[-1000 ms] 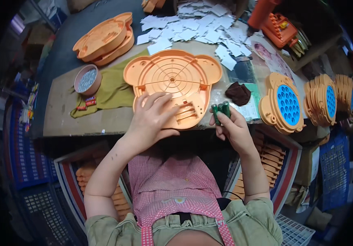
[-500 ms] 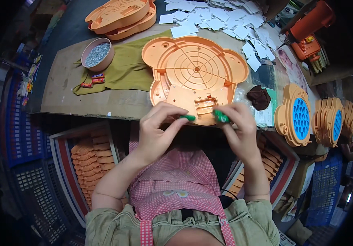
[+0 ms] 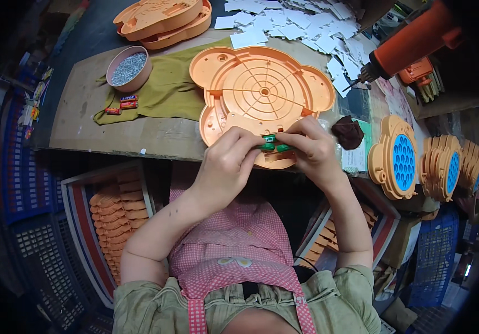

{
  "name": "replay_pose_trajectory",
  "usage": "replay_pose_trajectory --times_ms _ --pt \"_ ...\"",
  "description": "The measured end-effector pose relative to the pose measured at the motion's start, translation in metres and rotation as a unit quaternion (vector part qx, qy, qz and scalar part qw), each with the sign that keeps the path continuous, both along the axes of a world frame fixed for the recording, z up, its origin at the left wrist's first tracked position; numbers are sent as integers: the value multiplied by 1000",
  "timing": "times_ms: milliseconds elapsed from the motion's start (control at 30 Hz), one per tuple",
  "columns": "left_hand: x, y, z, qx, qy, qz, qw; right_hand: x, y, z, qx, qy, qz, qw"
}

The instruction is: Assembling plastic bear-shaped toys by inserting components and applying sealant.

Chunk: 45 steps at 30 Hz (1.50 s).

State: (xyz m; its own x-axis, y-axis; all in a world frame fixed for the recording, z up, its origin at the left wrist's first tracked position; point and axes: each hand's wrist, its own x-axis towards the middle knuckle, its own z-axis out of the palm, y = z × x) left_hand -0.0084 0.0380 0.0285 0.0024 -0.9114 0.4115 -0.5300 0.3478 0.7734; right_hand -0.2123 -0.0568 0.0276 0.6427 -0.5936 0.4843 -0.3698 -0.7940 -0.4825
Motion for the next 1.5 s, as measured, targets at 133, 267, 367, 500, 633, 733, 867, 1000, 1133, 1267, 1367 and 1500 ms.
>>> replay_pose_trajectory --times_ms 133,267,367,500,633,733,867,1000,1133,1267,1367,1500 --pt "-1 -7 1 -9 -47 -2 999 0 -4 -5 -2 8 52 999" --pt "-8 -8 -3 -3 -194 -29 981 -3 -7 3 125 -14 49 991" --pt "-17 -5 2 -51 -322 -37 945 -12 -4 22 291 -28 5 956" --pt "3 -2 -7 -35 -292 -49 954 -16 6 24 169 40 19 985" --pt "16 -4 -11 -23 -224 -57 973 -13 23 30 77 94 9 993" --pt "16 -5 -16 -34 -234 -58 970 -24 30 24 17 83 6 996" --pt "14 -6 -14 -38 -241 -66 967 -17 51 14 -75 103 -19 992" --pt "14 -7 -10 -46 -305 -64 949 -17 53 8 -58 102 -9 993" --pt "8 -17 -15 -81 -311 -53 945 -22 39 7 -13 80 -21 997" --pt "18 -37 -4 -159 -379 -93 907 -18 17 4 -44 182 -90 978" --pt "34 -17 50 -150 -359 -59 919 3 15 31 77 -154 -96 980" --pt "48 -8 100 -119 136 -22 983 6 -5 28 112 -291 -142 939"
